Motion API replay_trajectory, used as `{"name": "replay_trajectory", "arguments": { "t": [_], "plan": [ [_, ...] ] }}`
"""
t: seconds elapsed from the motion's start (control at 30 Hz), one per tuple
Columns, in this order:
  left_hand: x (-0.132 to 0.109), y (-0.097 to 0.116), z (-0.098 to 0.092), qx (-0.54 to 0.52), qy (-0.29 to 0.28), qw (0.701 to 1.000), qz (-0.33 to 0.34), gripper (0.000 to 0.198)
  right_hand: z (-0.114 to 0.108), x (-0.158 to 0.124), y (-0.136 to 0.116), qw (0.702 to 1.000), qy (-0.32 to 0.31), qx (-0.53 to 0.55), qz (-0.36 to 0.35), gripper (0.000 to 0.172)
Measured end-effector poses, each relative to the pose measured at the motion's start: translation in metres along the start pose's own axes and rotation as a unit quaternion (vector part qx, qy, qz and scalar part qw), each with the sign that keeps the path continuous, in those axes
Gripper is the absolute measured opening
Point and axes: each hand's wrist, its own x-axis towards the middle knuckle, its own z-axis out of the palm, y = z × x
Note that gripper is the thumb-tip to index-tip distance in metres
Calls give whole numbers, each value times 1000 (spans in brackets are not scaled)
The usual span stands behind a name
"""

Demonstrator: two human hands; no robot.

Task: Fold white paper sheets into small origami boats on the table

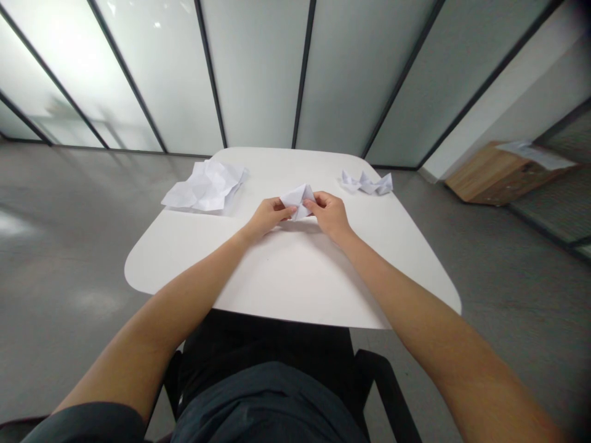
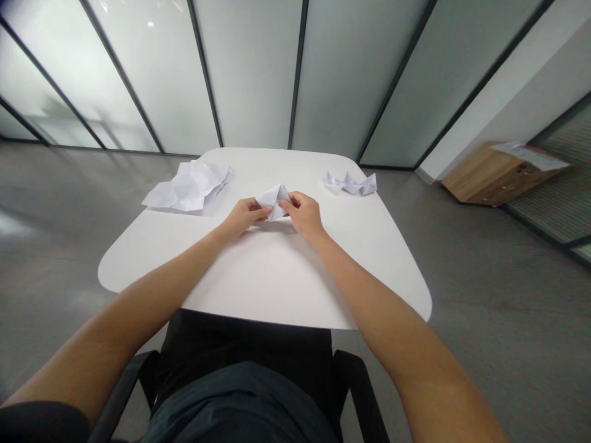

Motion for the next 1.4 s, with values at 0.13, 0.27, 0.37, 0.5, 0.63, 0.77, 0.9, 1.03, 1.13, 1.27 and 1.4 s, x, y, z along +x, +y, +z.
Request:
{"name": "replay_trajectory", "arguments": {
  "t": [0.13,0.27,0.37,0.5,0.63,0.77,0.9,1.03,1.13,1.27,1.4],
  "plan": [
    [-6,11,6,-81,-10,996,-31,41,1,2,5,998,15,48,32,38],
    [-7,16,8,-109,-13,993,-42,35,3,2,8,996,29,65,49,41],
    [-7,17,8,-110,-10,993,-40,33,6,2,9,994,32,82,64,38],
    [-6,15,8,-120,-9,992,-29,35,10,1,10,987,45,128,90,42],
    [-2,8,10,-49,6,999,-12,38,13,-2,12,990,16,122,74,47],
    [2,-1,9,19,42,999,10,39,16,-4,14,995,-15,83,53,46],
    [2,-3,6,43,69,996,26,33,19,-5,14,994,-22,91,53,48],
    [1,0,3,75,79,993,39,33,20,-7,7,985,-53,130,101,49],
    [-1,5,0,168,89,979,73,45,21,-10,-1,972,-77,160,150,57],
    [-1,9,-3,278,59,949,139,62,17,-11,-12,955,-87,214,184,68],
    [-4,8,-1,292,-7,942,167,65,11,-10,-14,946,-77,253,185,62]
  ]
}}
